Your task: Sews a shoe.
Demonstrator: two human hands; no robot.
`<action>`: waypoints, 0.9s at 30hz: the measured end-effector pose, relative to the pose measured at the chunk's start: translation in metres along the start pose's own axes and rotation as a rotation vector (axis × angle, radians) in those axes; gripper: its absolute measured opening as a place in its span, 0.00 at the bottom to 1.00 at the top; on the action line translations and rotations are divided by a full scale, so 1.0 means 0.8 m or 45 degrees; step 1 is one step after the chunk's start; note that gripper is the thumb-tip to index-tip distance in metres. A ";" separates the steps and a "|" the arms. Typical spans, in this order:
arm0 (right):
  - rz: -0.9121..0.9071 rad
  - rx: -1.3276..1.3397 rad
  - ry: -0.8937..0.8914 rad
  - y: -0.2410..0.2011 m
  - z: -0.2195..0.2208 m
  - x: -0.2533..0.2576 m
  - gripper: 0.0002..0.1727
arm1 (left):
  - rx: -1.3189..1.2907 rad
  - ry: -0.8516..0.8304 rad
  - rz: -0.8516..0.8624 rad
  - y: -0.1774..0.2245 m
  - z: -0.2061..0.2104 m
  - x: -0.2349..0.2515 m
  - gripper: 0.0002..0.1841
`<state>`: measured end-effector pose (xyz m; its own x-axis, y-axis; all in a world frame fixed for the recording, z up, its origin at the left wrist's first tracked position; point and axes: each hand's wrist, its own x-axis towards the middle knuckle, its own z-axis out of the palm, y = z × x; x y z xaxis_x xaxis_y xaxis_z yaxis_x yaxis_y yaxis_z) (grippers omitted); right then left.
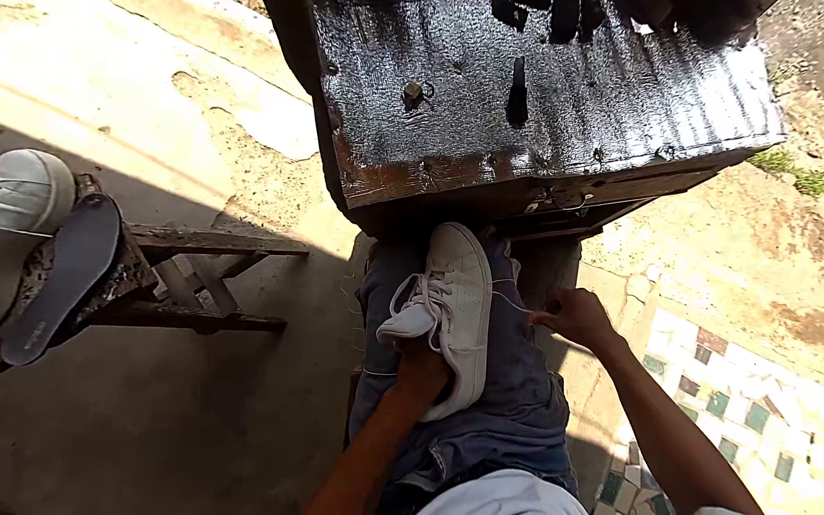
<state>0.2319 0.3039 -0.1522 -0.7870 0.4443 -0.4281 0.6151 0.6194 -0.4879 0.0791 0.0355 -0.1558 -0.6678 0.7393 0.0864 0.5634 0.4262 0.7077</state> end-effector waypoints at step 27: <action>0.100 1.418 0.378 -0.073 0.081 -0.055 0.15 | 0.189 -0.092 0.026 -0.014 -0.005 -0.002 0.21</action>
<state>0.2337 0.2063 -0.1538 -0.6342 0.6825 -0.3635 0.2487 -0.2650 -0.9316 0.0719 0.0274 -0.1608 -0.6221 0.7816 0.0454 0.6455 0.4792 0.5947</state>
